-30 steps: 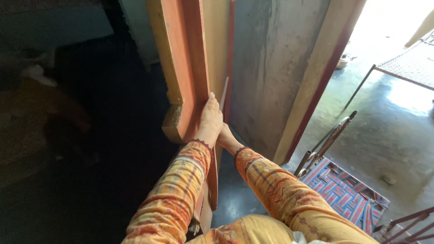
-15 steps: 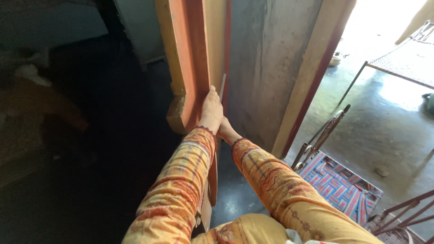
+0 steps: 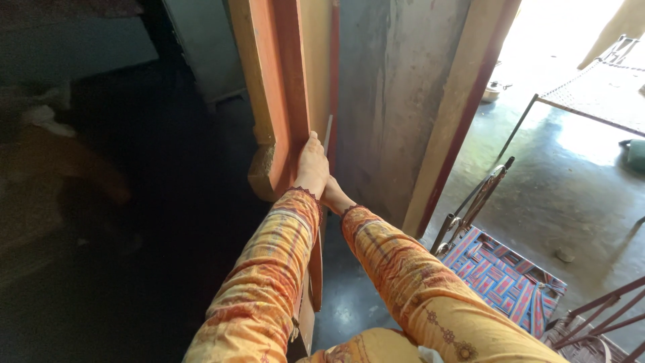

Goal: The recorder is assembling wooden panels and adjusting the structure of a wooden wardrobe.

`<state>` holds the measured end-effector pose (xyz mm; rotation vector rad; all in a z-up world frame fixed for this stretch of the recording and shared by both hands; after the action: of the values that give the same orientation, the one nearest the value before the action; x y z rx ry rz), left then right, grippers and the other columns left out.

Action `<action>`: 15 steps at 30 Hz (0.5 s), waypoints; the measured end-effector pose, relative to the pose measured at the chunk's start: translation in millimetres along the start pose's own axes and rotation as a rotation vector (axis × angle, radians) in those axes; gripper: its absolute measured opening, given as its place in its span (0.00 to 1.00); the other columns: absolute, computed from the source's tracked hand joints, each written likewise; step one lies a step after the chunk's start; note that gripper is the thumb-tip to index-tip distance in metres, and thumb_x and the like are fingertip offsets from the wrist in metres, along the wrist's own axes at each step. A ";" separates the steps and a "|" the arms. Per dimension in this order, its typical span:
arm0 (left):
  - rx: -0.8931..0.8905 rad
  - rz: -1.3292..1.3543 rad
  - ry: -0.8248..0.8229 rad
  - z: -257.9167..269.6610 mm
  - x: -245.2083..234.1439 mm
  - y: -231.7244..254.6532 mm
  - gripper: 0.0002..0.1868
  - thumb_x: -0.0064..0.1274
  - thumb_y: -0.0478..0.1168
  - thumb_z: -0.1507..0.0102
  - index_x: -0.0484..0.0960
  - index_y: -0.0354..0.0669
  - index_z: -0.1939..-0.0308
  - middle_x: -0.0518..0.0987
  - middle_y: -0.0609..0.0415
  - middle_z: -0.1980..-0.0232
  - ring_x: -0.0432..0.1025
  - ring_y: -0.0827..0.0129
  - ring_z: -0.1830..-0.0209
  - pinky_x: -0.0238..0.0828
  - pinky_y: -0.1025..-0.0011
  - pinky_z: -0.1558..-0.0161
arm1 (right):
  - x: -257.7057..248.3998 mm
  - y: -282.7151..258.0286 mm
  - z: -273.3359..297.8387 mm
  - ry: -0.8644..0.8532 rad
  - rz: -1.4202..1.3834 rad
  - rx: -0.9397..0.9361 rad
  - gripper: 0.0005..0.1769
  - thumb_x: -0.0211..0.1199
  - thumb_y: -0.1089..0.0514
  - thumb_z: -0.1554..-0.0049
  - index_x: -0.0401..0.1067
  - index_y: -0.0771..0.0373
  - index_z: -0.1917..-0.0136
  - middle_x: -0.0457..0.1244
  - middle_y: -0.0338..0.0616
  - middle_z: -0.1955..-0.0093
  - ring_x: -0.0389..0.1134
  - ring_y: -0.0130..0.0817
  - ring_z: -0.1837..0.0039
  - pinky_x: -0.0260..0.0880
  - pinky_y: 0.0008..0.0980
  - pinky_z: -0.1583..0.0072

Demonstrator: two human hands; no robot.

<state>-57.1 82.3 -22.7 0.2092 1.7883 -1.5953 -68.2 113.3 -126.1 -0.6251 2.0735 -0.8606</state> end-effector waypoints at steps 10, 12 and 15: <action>-0.011 0.028 0.003 -10.6 7.3 4.0 0.27 0.35 0.51 0.28 0.74 0.42 0.31 0.71 0.48 0.27 0.55 0.53 0.22 0.25 0.45 0.24 | -4.6 -7.0 6.6 0.001 -0.085 0.078 0.32 0.72 0.46 0.50 0.71 0.62 0.36 0.68 0.54 0.36 0.68 0.44 0.31 0.67 0.39 0.36; 0.009 0.021 0.006 -7.1 3.5 3.2 0.27 0.35 0.50 0.28 0.75 0.42 0.31 0.70 0.48 0.27 0.55 0.52 0.22 0.26 0.45 0.24 | -8.2 -14.1 7.9 0.022 -0.114 0.007 0.34 0.74 0.47 0.52 0.70 0.63 0.36 0.67 0.54 0.36 0.67 0.43 0.32 0.66 0.39 0.36; -0.017 -0.002 0.058 -9.1 5.1 5.8 0.27 0.36 0.50 0.29 0.75 0.40 0.32 0.71 0.46 0.27 0.56 0.52 0.23 0.29 0.44 0.25 | -9.9 -15.0 9.7 0.010 -0.075 0.120 0.31 0.73 0.48 0.50 0.71 0.62 0.37 0.67 0.53 0.36 0.67 0.43 0.32 0.67 0.40 0.37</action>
<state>-61.2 90.2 -30.7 0.2482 1.8467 -1.5895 -52.8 106.7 -114.6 -0.6377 2.0012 -1.0246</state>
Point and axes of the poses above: each hand's wrist, its own z-axis away from the middle knuckle, its own x-axis out of the palm, y = z × x, the point moved 8 cm from there along -z, towards the middle knuckle
